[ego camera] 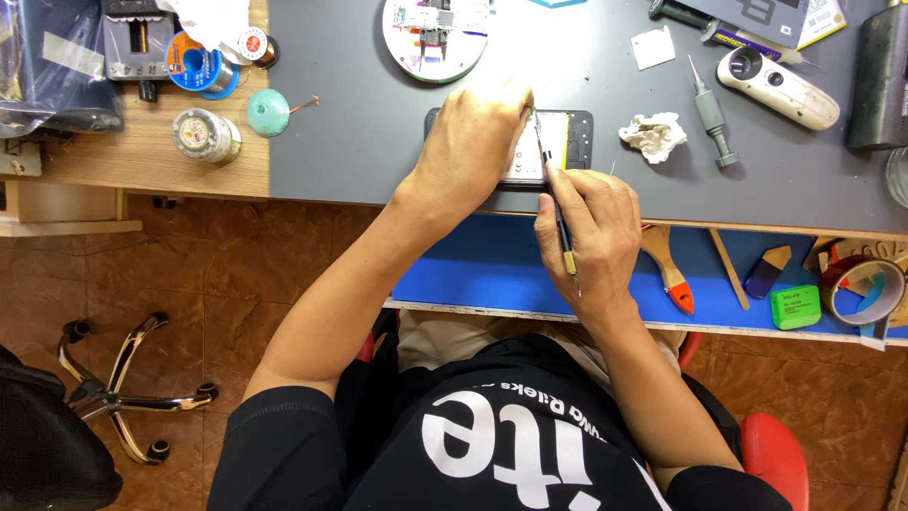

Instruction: The person cleans the back of a disassembled smartphone with a tissue, then uses a brush to clean the internal components. They apply adhesive from a tube to the phone's back cover and prepare to reassemble the device.

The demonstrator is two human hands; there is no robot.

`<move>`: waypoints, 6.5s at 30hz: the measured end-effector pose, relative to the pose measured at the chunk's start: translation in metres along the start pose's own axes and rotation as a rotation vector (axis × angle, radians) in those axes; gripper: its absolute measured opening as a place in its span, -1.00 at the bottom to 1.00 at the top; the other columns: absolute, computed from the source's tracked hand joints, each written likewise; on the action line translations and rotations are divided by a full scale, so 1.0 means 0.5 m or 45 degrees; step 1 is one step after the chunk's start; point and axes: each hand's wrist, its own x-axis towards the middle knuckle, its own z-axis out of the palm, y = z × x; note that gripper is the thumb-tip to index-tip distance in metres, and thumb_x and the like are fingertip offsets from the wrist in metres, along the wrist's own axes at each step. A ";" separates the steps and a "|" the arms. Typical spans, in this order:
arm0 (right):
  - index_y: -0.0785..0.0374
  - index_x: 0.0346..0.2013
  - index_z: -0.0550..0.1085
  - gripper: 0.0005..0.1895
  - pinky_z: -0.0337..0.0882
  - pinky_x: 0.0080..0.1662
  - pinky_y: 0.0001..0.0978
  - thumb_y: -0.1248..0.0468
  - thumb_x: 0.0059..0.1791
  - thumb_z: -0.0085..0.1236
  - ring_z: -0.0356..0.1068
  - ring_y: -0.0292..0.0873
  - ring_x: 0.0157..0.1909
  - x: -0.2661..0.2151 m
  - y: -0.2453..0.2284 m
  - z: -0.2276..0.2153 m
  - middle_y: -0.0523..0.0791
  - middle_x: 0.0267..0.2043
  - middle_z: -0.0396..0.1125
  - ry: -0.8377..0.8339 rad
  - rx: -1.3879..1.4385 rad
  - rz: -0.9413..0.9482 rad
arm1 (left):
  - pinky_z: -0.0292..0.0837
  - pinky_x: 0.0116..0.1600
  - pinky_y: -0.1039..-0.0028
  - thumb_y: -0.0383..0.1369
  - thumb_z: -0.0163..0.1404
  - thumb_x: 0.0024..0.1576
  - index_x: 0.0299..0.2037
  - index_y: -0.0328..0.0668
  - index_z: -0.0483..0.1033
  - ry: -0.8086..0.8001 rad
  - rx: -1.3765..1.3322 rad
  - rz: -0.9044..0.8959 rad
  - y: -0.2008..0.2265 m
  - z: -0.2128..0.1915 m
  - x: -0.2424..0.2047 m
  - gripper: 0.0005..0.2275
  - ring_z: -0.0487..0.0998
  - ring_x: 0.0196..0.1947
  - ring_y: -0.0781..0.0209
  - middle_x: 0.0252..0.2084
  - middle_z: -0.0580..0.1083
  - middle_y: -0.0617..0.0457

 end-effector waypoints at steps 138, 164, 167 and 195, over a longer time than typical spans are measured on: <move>0.20 -0.10 0.56 -0.92 0.32 0.06 -0.11 0.27 0.17 0.18 0.39 0.02 -0.07 0.081 0.072 -0.105 -0.09 -0.08 0.46 -0.001 0.320 -0.374 | 0.48 0.42 0.27 -0.30 0.28 0.17 0.41 -0.12 0.14 -0.037 -1.562 -0.195 0.081 -0.166 -0.076 -0.33 0.36 0.42 0.11 0.46 0.29 -0.17; 0.29 0.08 0.52 -0.64 0.36 -0.04 -0.15 0.42 -0.01 0.32 0.45 0.05 -0.07 -0.021 0.354 -0.166 -0.01 -0.05 0.48 0.079 -0.242 0.470 | 0.17 0.66 0.16 -0.36 0.13 0.26 0.47 -0.11 0.12 0.071 -1.385 -0.058 0.063 -0.219 -0.079 -0.40 0.22 0.56 0.01 0.45 0.24 -0.18; 0.39 0.19 0.46 -0.52 0.34 -0.11 -0.11 0.28 0.07 0.47 0.33 0.03 -0.09 -0.041 0.382 -0.193 0.10 -0.03 0.45 0.068 -0.575 0.675 | 0.20 0.61 0.15 -0.35 0.13 0.23 0.43 -0.07 0.10 0.027 -1.376 -0.082 0.066 -0.218 -0.079 -0.41 0.20 0.53 0.01 0.46 0.22 -0.24; 0.25 0.00 0.64 -0.79 0.34 -0.05 0.07 0.23 0.10 0.34 0.33 0.13 -0.03 -0.281 0.374 -0.337 0.07 -0.06 0.41 -0.207 -0.618 1.094 | 0.43 0.41 0.20 -0.43 0.16 0.16 0.41 -0.12 0.04 -0.158 -1.288 -0.293 0.102 -0.150 -0.086 -0.35 0.35 0.38 0.00 0.35 0.28 -0.17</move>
